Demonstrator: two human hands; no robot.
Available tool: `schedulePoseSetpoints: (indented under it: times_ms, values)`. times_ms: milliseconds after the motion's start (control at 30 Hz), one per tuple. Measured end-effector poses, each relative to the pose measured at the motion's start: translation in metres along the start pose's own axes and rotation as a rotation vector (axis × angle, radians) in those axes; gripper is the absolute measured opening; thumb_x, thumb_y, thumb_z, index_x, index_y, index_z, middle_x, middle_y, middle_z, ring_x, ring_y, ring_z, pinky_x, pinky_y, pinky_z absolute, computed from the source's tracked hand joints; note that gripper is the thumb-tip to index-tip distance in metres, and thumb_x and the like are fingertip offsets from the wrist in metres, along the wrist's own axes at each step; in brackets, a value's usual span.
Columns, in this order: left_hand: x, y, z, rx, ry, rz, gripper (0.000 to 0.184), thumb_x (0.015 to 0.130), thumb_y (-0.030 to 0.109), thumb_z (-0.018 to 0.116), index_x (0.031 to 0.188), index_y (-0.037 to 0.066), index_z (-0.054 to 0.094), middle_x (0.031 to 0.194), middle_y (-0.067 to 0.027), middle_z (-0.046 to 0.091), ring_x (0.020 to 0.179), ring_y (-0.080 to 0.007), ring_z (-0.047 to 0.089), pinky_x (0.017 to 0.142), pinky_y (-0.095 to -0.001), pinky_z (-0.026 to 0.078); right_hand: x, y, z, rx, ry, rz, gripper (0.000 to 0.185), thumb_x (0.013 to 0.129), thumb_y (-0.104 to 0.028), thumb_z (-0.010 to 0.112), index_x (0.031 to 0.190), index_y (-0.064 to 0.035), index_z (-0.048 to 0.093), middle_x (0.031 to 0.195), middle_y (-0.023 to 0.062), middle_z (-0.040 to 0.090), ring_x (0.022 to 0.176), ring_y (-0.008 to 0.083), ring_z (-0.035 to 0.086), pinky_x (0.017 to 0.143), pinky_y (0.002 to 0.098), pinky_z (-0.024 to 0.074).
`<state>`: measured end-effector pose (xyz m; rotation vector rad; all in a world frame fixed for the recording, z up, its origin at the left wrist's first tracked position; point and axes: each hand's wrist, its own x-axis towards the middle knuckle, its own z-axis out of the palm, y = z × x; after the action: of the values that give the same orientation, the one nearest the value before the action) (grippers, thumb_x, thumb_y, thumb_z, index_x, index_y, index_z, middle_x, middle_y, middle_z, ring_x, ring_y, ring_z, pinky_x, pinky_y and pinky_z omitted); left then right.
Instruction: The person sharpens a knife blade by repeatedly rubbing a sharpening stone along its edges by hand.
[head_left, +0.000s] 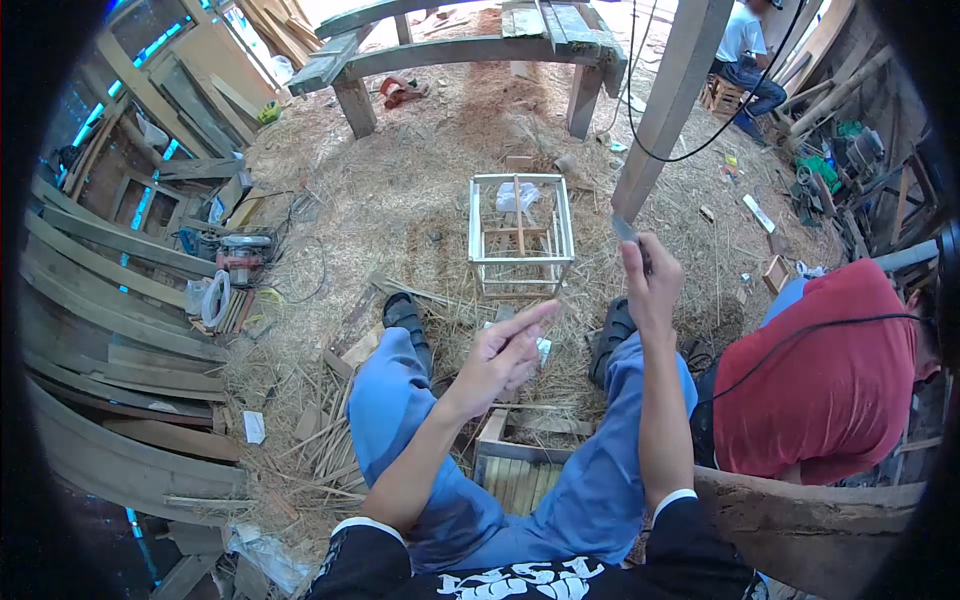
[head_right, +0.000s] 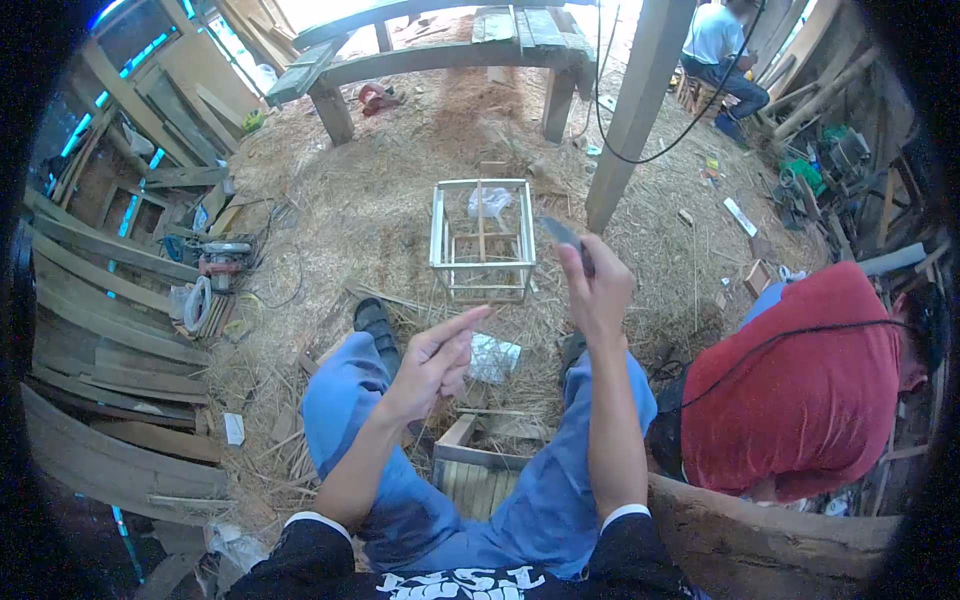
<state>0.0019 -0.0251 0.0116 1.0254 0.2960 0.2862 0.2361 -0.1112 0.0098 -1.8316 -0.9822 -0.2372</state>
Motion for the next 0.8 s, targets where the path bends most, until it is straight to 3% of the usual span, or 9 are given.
schedulePoseSetpoints:
  times_ms: [367,533,800]
  values:
    - [0.006,0.001,-0.007,0.04,0.208,0.046,0.041,0.102,0.018,0.05,0.142,0.009,0.046,0.067,0.0087,0.032,0.052,-0.001,0.027,0.043,-0.0185,0.022,-0.023,-0.023,0.025,0.163,-0.285,-0.24,0.035,0.083,-0.037,0.072,0.091,-0.0039,0.067,0.076,0.0126,0.066,0.065,0.0277,0.067,0.057,0.0358,0.05]
    - [0.01,-0.007,-0.008,0.022,0.171,0.091,0.037,0.102,0.019,0.05,0.137,0.008,0.05,0.066,0.0091,0.031,0.05,-0.0008,0.027,0.043,-0.0183,0.022,-0.026,-0.039,0.034,0.24,-0.371,-0.402,0.034,0.081,-0.038,0.074,0.091,-0.0055,0.068,0.08,0.0089,0.068,0.068,0.0262,0.068,0.057,0.0358,0.0509]
    - [0.006,0.002,-0.006,-0.051,0.08,0.013,0.036,0.103,0.018,0.048,0.138,0.009,0.049,0.065,0.0093,0.029,0.05,-0.0011,0.026,0.042,-0.0191,0.021,-0.026,-0.037,0.032,0.237,-0.382,-0.437,0.04,0.073,-0.043,0.078,0.085,-0.0061,0.068,0.073,0.0072,0.066,0.061,0.0253,0.066,0.053,0.0348,0.0487]
